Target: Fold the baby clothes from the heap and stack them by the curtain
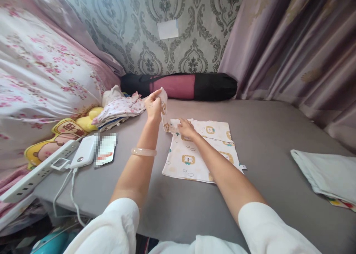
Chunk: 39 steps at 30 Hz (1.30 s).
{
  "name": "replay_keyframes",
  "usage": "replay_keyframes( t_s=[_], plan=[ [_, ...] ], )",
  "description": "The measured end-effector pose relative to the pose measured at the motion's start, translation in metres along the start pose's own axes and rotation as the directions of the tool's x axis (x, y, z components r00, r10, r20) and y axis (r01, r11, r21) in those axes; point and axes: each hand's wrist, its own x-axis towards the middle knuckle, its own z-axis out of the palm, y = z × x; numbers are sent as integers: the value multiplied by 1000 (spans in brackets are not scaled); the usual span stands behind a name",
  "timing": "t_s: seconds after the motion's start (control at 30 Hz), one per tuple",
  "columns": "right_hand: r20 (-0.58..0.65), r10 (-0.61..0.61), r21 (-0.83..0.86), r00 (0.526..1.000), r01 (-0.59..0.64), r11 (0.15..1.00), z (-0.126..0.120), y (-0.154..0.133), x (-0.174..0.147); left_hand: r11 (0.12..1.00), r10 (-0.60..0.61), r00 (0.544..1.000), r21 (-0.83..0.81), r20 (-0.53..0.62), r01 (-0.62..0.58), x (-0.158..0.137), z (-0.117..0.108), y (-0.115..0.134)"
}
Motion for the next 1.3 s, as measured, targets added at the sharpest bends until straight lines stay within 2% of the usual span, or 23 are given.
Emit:
replay_keyframes(
  t_s=[0.07,0.13,0.17,0.23,0.27,0.3,0.37,0.47,0.57,0.67,0.77,0.83,0.9,0.97,1.03,1.1,1.2,1.3],
  plan=[
    [-40,40,195,998,-32,980,-12,11,-2,1000,1,1000,-10,23,0,-13,12,-7],
    [-70,145,396,987,-106,912,-23,23,-7,1000,8,998,-7,65,-7,-28,25,-17],
    [-69,212,516,975,-147,844,-29,29,-11,1000,24,995,9,98,-25,-36,32,-22],
    [-20,348,776,937,-205,597,-41,40,-20,995,75,983,52,165,-85,-54,44,-31],
    [17,394,858,919,-215,466,-46,45,-24,990,103,975,75,198,-120,-63,50,-36],
    [43,420,901,907,-216,376,-51,51,-29,984,127,966,95,226,-152,-73,56,-40],
    [71,438,935,896,-213,285,-58,61,-37,971,158,946,130,284,-201,-90,65,-49],
    [69,441,943,895,-203,263,-64,76,-46,950,173,911,179,374,-254,-112,76,-64],
    [83,411,938,908,-211,276,-65,86,-52,929,161,874,229,459,-291,-130,82,-81],
    [107,367,934,924,-220,281,-66,89,-55,918,120,817,250,564,-308,-143,84,-94],
    [149,354,959,923,-222,174,-69,87,-57,912,67,748,264,661,-315,-152,80,-96],
    [171,337,971,926,-217,102,-70,85,-58,898,67,736,280,674,-338,-153,74,-91],
    [156,318,978,935,-191,84,-69,83,-59,869,100,766,319,635,-377,-150,65,-83],
    [109,332,979,937,-159,127,-67,83,-60,813,122,841,433,527,-390,-145,54,-75],
    [55,395,966,917,-149,212,-64,84,-60,717,114,925,614,362,-329,-140,43,-68],
    [13,459,943,888,-163,289,-63,86,-58,602,90,976,770,199,-212,-136,33,-64],
    [-50,497,930,866,-140,339,-65,93,-54,482,-5,998,874,67,-56,-135,24,-61],
    [-119,535,949,837,-63,310,-70,104,-49,419,-118,992,908,33,20,-135,22,-62]
  ],
)
